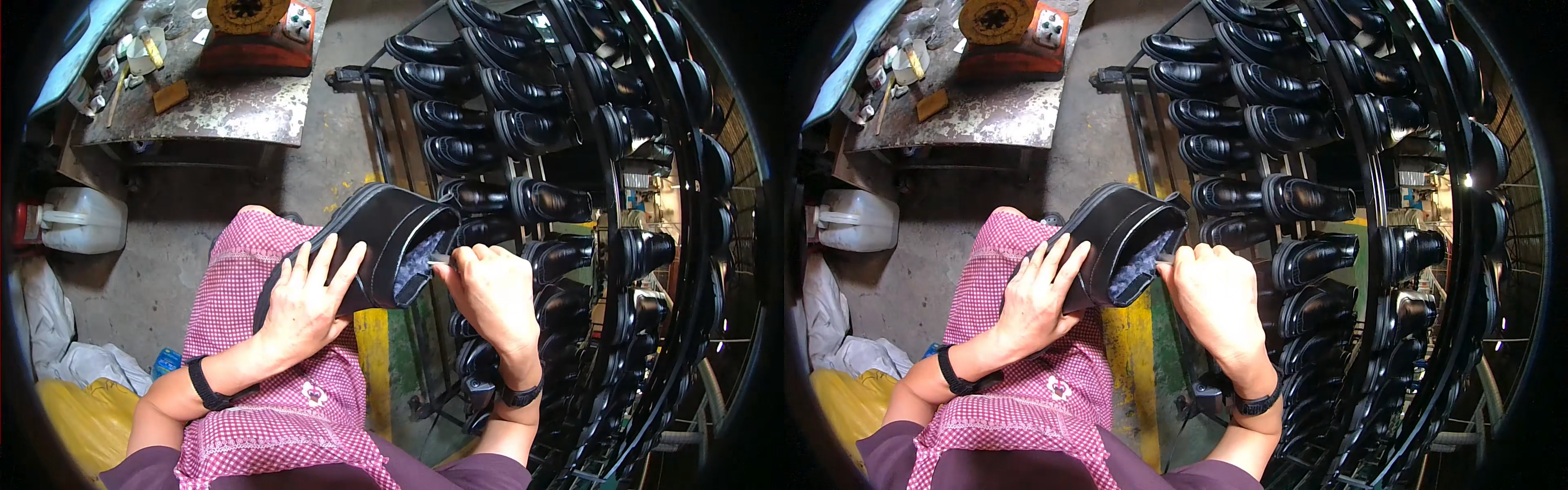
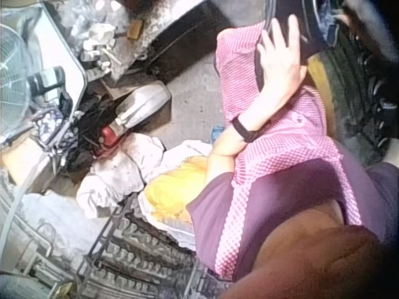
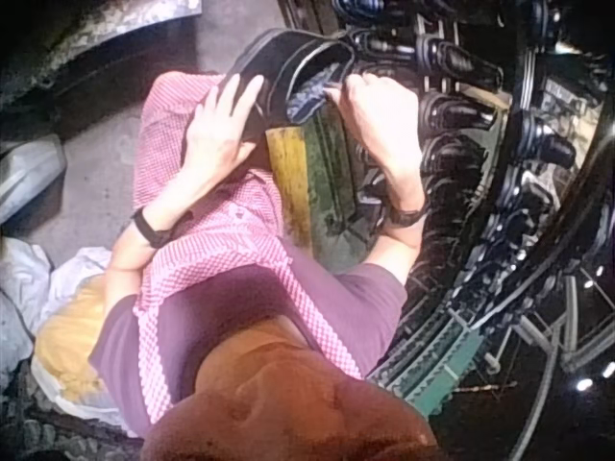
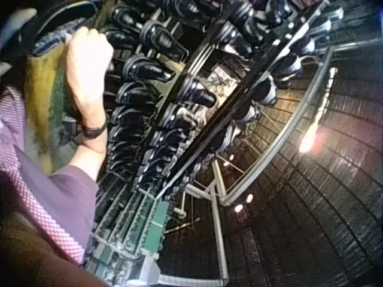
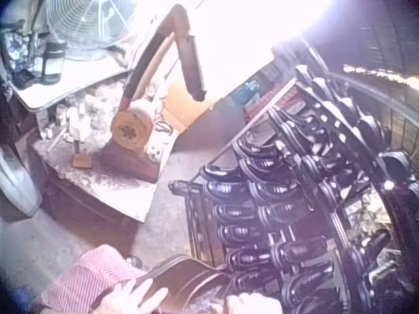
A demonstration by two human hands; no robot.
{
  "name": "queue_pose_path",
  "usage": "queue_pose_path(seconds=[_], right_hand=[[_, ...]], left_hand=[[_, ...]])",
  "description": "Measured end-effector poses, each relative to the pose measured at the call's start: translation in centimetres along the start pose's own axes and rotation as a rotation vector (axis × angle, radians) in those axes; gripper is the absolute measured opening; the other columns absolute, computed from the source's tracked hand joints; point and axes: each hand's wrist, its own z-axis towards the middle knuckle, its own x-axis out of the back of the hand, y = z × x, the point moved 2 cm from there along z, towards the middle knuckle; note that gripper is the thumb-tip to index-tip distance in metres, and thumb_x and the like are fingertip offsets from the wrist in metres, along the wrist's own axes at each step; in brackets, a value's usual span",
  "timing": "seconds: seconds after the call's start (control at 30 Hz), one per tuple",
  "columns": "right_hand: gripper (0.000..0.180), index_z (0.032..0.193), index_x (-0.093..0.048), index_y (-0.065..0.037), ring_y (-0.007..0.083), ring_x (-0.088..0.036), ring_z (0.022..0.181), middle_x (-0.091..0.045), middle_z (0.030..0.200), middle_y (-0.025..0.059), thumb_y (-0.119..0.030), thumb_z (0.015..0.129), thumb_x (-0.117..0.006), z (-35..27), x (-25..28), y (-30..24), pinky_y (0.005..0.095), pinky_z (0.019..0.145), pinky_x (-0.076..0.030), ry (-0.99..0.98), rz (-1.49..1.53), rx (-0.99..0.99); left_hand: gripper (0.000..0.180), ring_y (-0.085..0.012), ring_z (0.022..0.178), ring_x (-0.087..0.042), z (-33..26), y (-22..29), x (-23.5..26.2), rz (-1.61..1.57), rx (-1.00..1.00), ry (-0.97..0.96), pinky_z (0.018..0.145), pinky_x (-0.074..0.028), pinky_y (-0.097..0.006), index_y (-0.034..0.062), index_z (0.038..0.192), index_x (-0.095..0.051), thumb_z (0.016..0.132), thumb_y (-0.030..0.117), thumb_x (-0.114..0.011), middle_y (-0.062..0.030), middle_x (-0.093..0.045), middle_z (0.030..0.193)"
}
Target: Cleaning and inspecting black leather boots in a manufacturing setting.
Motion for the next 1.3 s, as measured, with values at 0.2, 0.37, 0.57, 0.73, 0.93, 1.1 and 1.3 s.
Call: queue_pose_path(seconds=[0.2,0.37,0.57,0.73,0.93,1.1,1.3], right_hand=[[0.009,0.086,-0.060,-0.001,0.0097,-0.051,0.052,-0.060,0.068,0.0077,-0.008,0.081,-0.063,-0.9,-0.5,1.9,0.0204,0.048,-0.039,0.396,0.762,-0.341],[0.028,0.100,-0.050,-0.003,0.0012,-0.035,0.051,-0.056,0.080,0.0007,-0.021,0.083,-0.063,-3.9,-7.0,2.3,0.0156,0.046,-0.030,0.544,1.496,-0.654],[0.072,0.127,-0.033,0.004,0.0199,-0.050,0.106,-0.048,0.116,0.0116,-0.031,0.076,-0.070,-2.4,-13.2,-7.1,0.0296,0.090,-0.040,0.219,1.911,-0.558],[0.067,0.128,-0.031,0.005,0.0186,-0.053,0.102,-0.050,0.116,0.0128,-0.006,0.074,-0.069,3.0,-9.5,-9.1,0.0299,0.091,-0.041,0.464,2.037,-0.468],[0.042,0.114,-0.050,0.008,0.0162,-0.058,0.088,-0.059,0.104,0.0114,0.002,0.075,-0.063,8.1,-7.8,-7.2,0.0276,0.083,-0.045,0.668,1.826,-0.490],[0.045,0.115,-0.046,0.009,0.0142,-0.059,0.082,-0.061,0.100,0.0113,-0.002,0.076,-0.064,13.8,-8.8,-3.4,0.0267,0.075,-0.047,0.744,1.471,-0.471],[0.058,0.118,-0.046,0.007,0.0310,-0.064,0.067,-0.063,0.072,0.0206,-0.022,0.070,-0.064,19.5,-6.1,0.4,0.0367,0.067,-0.048,0.775,0.803,-0.594]], left_hand=[[0.085,-0.0398,0.104,-0.049,0.2,-1.5,0.4,-0.101,0.032,0.071,0.086,-0.044,-0.043,0.0082,0.131,-0.034,0.056,0.018,-0.074,-0.0205,-0.043,0.123],[0.078,-0.0344,0.096,-0.058,1.2,-4.1,2.0,-0.556,0.314,0.058,0.082,-0.049,-0.037,0.0066,0.129,-0.033,0.062,0.018,-0.070,-0.0195,-0.057,0.108],[0.074,-0.0219,0.105,-0.052,3.7,-6.7,1.4,-0.957,0.373,0.202,0.092,-0.042,-0.033,0.0018,0.125,-0.034,0.066,0.020,-0.075,-0.0129,-0.053,0.114],[0.073,-0.0205,0.105,-0.051,6.5,-6.4,2.7,-1.078,0.364,0.283,0.090,-0.042,-0.032,-0.0010,0.123,-0.035,0.067,0.021,-0.075,-0.0137,-0.052,0.113],[0.064,-0.0180,0.109,-0.045,9.9,-8.2,2.7,-1.449,0.344,0.261,0.094,-0.036,-0.029,-0.0021,0.133,-0.022,0.086,0.026,-0.055,-0.0138,-0.044,0.122],[0.065,-0.0246,0.114,-0.046,8.0,-11.1,-0.6,-1.473,0.573,0.140,0.093,-0.039,-0.035,0.0091,0.140,-0.013,0.090,0.034,-0.046,-0.0177,-0.039,0.131],[0.050,-0.0260,0.083,-0.063,2.5,-15.2,-4.3,-1.460,0.694,0.091,0.072,-0.054,-0.034,0.0013,0.123,-0.038,0.090,0.039,-0.044,-0.0191,-0.059,0.101]])
